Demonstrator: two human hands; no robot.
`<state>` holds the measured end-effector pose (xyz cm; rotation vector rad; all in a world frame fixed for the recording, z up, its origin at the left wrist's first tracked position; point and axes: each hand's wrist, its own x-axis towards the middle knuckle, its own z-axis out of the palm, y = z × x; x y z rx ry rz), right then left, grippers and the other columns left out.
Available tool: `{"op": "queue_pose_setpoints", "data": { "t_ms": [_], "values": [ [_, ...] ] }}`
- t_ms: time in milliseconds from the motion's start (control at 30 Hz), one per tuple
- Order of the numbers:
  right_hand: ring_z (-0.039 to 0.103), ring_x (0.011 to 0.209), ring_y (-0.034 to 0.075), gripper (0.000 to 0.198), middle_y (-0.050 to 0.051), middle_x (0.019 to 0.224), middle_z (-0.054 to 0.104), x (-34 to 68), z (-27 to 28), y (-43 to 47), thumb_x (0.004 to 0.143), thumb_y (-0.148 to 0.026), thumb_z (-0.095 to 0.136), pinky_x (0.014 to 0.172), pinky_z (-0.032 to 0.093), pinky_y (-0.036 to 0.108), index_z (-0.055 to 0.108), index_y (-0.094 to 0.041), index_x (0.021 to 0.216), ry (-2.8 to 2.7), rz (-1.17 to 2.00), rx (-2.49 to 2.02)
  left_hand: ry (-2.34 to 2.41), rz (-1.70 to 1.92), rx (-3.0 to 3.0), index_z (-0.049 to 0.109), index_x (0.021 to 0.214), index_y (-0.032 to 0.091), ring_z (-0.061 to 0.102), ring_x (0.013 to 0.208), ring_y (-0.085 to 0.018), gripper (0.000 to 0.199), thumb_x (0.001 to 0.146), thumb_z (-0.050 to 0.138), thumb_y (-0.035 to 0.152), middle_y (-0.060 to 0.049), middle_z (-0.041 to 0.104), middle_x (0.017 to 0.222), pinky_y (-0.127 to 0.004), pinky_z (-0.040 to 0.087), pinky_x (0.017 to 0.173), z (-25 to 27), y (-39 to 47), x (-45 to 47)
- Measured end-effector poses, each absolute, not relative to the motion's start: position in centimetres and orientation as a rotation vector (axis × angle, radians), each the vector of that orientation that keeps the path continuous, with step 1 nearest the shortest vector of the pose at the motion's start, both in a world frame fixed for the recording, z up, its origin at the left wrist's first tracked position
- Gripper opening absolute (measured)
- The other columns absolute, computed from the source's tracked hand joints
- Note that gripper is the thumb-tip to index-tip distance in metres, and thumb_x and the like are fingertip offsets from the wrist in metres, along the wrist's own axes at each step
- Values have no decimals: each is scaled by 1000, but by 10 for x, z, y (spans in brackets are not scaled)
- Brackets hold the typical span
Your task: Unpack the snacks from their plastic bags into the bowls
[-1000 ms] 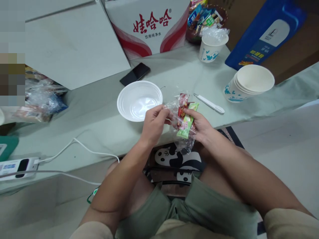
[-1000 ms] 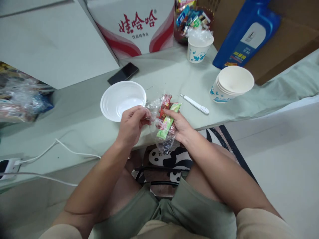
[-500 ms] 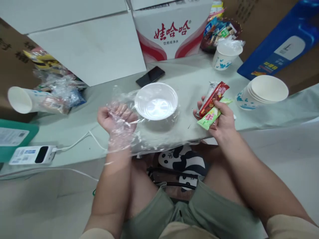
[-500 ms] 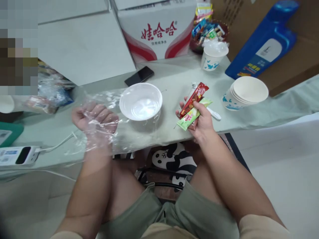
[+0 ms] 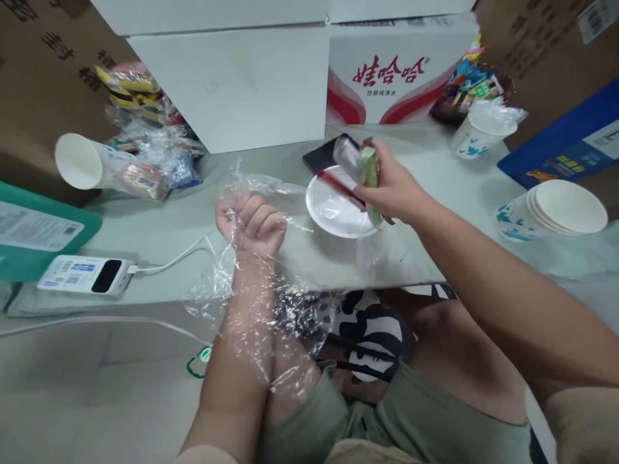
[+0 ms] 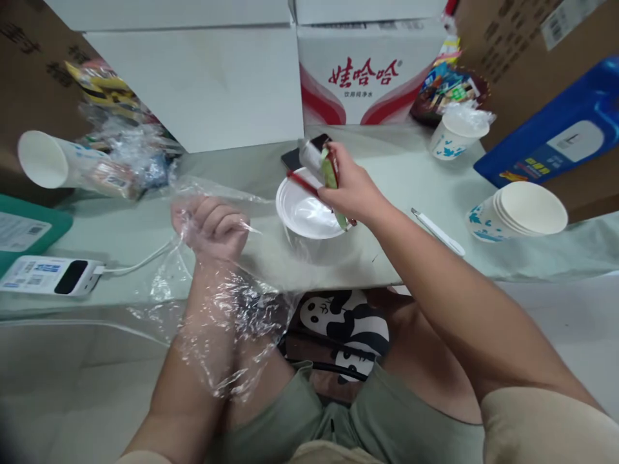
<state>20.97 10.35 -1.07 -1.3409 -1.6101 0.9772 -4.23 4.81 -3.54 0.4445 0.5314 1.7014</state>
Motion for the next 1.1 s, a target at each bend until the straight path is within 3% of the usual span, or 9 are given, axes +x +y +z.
{"op": "queue_pose_setpoints", "data": {
  "t_ms": [233,400,467,667,733,833,933,1033,1100],
  "values": [
    [69,94,36,81,11,106,73,199,-11,105,67,-22,65,79,55,48,45,-24,145,-2164,609,-1789,675,1658,376,20,55,21,10,41,-9,50,96,43,38,6,16,48,-23,26,39,-24,47,-42],
    [66,111,39,83,17,128,69,207,-12,104,67,-41,75,91,54,53,50,-22,144,-2319,591,-1749,728,1594,342,21,52,21,11,40,-7,49,93,46,34,5,16,47,-24,20,37,-19,49,-39],
    [64,117,39,74,17,134,67,215,-9,95,71,-49,72,97,52,54,56,-21,139,-2297,550,-1649,692,1554,324,22,51,20,12,38,-7,49,91,47,31,5,17,46,-23,18,36,-19,50,-37],
    [69,102,30,32,13,113,75,301,5,45,84,-37,53,95,50,46,71,-23,107,-1966,51,-1806,632,1431,297,23,51,21,16,34,-5,49,89,51,31,6,20,45,-22,17,34,-18,51,-29],
    [68,104,31,34,17,112,75,344,6,33,84,-34,49,95,48,43,72,-19,104,-1803,-170,-2054,628,1411,301,22,52,20,16,34,-6,50,89,52,32,6,21,45,-22,18,34,-17,53,-26],
    [65,109,36,46,24,118,72,401,4,24,85,-40,47,86,45,43,71,-13,116,-1676,-329,-2436,607,1383,300,20,52,20,16,35,-6,50,89,52,31,5,22,44,-23,19,35,-16,57,-20],
    [63,85,34,40,23,100,73,436,0,21,87,-42,47,68,38,41,73,-18,105,-1666,-286,-2678,570,1369,270,18,52,20,12,35,-6,46,88,45,28,4,21,42,-23,17,34,-13,62,-12],
    [40,55,21,21,13,70,62,449,1,22,82,-42,54,60,28,39,64,-27,72,-1724,-163,-2657,592,1378,212,18,51,20,10,34,-5,42,86,40,27,3,20,40,-23,14,33,-9,64,-3],
    [22,50,16,18,7,60,51,453,3,23,75,-36,60,59,25,39,53,-28,61,-1705,-116,-2609,617,1391,174,18,51,20,10,34,-5,40,84,39,27,3,21,39,-23,12,32,-7,65,0]
  ]
}}
